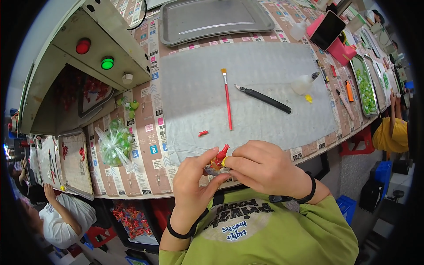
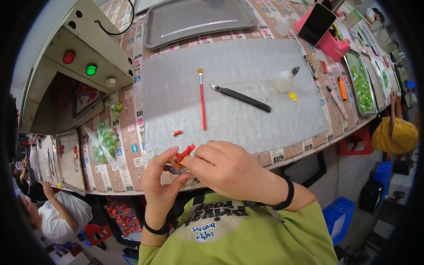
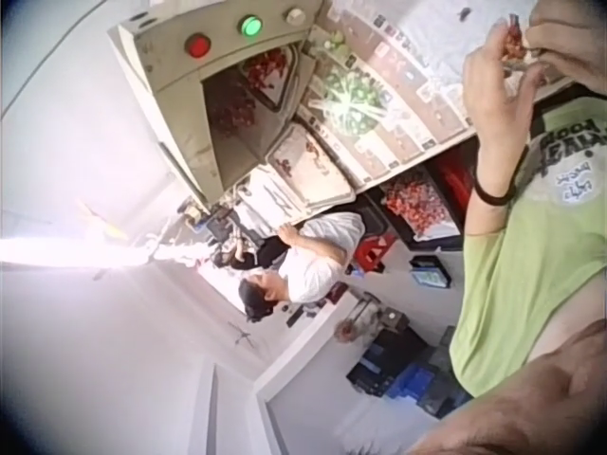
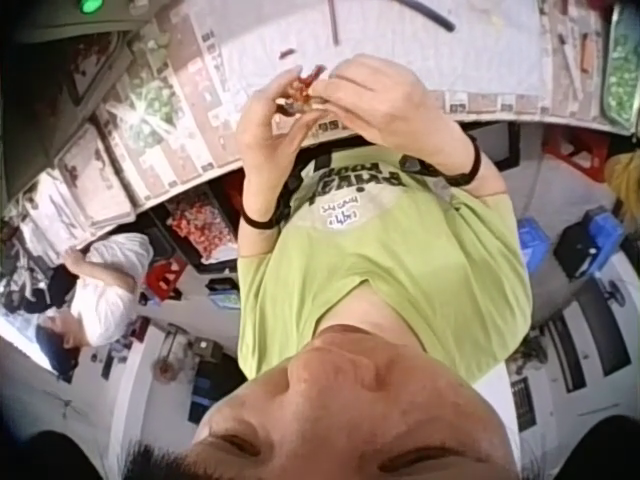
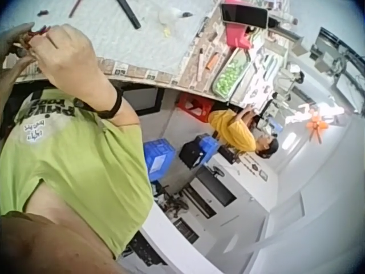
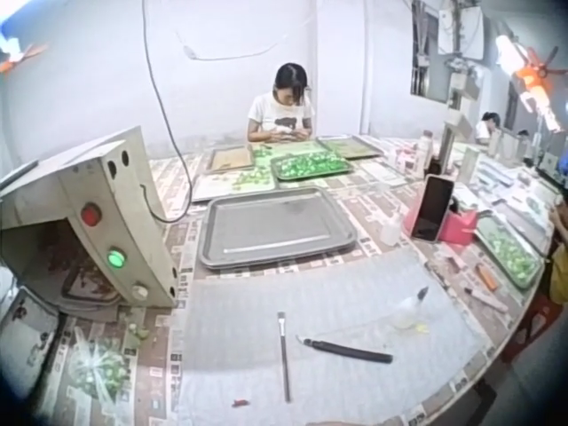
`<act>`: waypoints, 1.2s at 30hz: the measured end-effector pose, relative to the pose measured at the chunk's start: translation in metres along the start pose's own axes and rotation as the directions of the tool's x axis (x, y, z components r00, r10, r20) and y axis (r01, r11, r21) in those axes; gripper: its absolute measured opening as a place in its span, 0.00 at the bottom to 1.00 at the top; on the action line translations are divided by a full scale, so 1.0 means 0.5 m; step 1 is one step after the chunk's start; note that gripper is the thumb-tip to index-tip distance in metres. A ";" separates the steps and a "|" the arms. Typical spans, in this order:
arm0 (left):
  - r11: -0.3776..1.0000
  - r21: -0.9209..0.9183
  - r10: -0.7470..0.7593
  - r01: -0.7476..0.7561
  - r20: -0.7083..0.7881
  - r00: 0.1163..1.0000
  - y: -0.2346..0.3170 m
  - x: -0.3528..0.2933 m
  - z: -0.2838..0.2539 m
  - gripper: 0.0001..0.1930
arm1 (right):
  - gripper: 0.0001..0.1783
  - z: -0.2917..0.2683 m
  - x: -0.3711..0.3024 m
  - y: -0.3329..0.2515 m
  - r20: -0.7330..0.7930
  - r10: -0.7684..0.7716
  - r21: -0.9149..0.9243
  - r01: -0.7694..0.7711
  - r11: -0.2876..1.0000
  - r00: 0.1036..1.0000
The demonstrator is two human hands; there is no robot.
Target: Assemble small red and yellow plastic components for a toy or figurine at a manufacturing workbench.
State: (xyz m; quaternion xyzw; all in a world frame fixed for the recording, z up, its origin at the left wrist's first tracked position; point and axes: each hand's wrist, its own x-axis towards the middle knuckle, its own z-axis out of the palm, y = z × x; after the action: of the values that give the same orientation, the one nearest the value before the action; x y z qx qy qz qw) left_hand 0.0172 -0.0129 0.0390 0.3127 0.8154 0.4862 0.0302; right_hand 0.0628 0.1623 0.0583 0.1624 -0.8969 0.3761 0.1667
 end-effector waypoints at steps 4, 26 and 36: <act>0.985 -0.129 -0.118 0.116 -0.006 0.993 -0.008 -0.011 -0.003 0.28 | 0.14 -0.038 -0.008 0.032 0.091 0.032 -0.067 -0.026 0.997 0.995; 0.535 -0.663 -0.344 0.524 0.395 0.852 0.013 0.004 -0.008 0.27 | 0.10 0.000 -0.038 0.049 0.262 0.504 0.614 -0.545 0.571 0.823; 0.809 -0.411 -0.300 0.421 0.326 0.896 -0.042 -0.019 0.002 0.21 | 0.07 0.038 -0.045 0.067 0.521 0.506 0.683 -0.691 0.235 0.687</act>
State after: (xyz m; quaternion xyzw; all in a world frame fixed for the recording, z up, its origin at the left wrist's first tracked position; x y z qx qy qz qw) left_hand 0.0151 -0.0242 0.0193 0.1918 0.7069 0.6120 0.2982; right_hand 0.0655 0.1744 0.0156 -0.1007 -0.5956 0.7767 -0.1788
